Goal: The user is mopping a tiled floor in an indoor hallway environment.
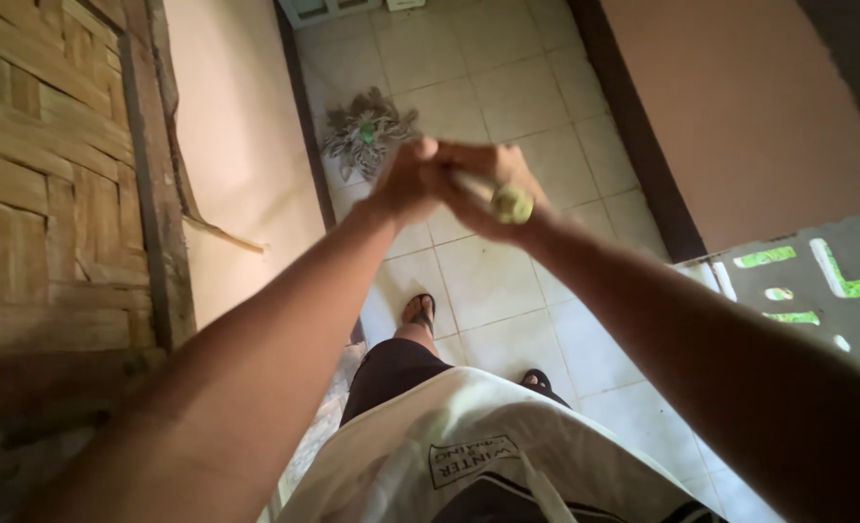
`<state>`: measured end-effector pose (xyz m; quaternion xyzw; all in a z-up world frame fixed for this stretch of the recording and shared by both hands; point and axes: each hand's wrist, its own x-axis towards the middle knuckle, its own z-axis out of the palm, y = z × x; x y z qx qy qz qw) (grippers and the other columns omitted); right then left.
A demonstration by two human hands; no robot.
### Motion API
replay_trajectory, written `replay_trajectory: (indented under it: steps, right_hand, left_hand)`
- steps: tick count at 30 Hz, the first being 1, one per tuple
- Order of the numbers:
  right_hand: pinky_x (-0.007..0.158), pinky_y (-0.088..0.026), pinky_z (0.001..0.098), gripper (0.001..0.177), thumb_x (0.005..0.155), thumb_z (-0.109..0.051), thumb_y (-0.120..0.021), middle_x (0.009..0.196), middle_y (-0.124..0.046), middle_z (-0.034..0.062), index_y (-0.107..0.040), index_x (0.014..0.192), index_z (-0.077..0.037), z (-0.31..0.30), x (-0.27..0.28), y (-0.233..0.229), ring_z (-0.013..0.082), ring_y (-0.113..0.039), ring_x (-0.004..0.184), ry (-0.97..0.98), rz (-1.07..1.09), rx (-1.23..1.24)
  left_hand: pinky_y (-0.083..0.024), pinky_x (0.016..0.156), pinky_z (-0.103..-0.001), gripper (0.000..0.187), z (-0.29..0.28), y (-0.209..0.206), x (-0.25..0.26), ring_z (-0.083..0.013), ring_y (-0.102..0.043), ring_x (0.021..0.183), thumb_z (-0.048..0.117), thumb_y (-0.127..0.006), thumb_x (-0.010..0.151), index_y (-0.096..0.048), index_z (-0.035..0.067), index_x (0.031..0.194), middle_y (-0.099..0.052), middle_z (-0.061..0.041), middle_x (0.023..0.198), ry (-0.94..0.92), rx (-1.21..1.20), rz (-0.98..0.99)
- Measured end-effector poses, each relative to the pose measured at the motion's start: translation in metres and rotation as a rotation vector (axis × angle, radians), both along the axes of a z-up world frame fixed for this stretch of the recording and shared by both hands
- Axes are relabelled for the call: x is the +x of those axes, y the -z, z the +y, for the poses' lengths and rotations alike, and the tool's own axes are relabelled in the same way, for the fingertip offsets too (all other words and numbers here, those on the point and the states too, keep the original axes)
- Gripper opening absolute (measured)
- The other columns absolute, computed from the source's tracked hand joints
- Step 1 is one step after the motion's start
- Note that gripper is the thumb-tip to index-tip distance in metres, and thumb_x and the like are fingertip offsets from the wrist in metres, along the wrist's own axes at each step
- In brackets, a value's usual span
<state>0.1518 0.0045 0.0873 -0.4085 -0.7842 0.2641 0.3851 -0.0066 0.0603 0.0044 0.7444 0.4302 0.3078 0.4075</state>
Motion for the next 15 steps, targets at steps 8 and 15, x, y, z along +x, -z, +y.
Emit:
replay_trajectory:
  steps: [8,15]
  right_hand:
    - [0.058,-0.058,0.0379,0.015,0.095,-0.023,-0.072,0.077,-0.073,0.0132,-0.074,0.101,-0.009,-0.087,0.046,0.008,0.0272,-0.073,0.063,-0.047,-0.083,-0.096]
    - [0.063,-0.058,0.0358,0.014,0.095,-0.016,-0.073,0.089,-0.073,0.0129,-0.071,0.105,-0.006,-0.158,0.087,0.007,0.03,-0.073,0.072,-0.095,-0.053,-0.12]
  left_hand:
    - [-0.058,0.08,-0.046,0.02,-0.091,-0.008,0.042,-0.034,-0.073,0.092,0.029,-0.064,0.086,-0.067,0.011,0.092,-0.075,-0.016,0.094,-0.102,0.006,0.334]
    - [-0.051,0.093,-0.048,0.016,-0.17,-0.01,0.083,-0.0412,-0.065,0.102,0.024,-0.06,0.087,-0.06,0.009,0.089,-0.071,-0.016,0.095,-0.101,0.023,0.238]
